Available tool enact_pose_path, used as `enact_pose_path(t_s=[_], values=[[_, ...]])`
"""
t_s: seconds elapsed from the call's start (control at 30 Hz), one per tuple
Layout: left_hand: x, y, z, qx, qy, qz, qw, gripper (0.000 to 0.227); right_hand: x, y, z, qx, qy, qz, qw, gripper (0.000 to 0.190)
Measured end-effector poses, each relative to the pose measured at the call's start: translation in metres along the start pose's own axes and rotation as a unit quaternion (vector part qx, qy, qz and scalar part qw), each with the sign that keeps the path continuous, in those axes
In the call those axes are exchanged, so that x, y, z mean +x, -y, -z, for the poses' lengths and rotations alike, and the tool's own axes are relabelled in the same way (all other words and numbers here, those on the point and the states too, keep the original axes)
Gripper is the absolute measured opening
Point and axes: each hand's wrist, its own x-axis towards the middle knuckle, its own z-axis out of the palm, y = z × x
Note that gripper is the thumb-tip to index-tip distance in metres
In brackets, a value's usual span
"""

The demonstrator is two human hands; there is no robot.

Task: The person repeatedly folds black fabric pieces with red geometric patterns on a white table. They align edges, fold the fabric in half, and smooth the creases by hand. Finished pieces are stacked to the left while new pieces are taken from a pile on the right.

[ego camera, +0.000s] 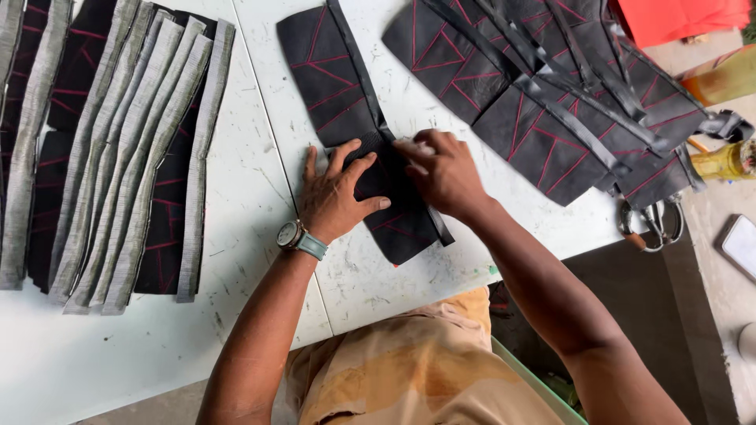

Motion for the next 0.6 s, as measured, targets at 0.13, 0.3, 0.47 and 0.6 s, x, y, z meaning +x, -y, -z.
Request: enact_pose_path(t_s=[0.13, 0.3, 0.47, 0.6], values=[[-0.001, -0.002, 0.001, 0.005, -0.023, -0.024, 0.999, 0.079, 0.001, 0.007, 0.009, -0.077, 0.071, 0.071, 0.992, 0.029], [-0.001, -0.001, 0.002, 0.006, -0.005, -0.011, 1.000, 0.080, -0.002, 0.009, 0.035, -0.114, 0.122, -0.020, 0.986, 0.033], [-0.002, 0.002, -0.002, 0.021, -0.028, -0.040, 0.999, 0.081, -0.024, 0.021, 0.033, -0.166, -0.097, 0.186, 0.963, 0.053], [0.002, 0.003, 0.000, 0.015, -0.018, -0.026, 0.999, 0.079, -0.013, 0.001, 0.059, -0.135, -0.057, -0.077, 0.986, 0.019]])
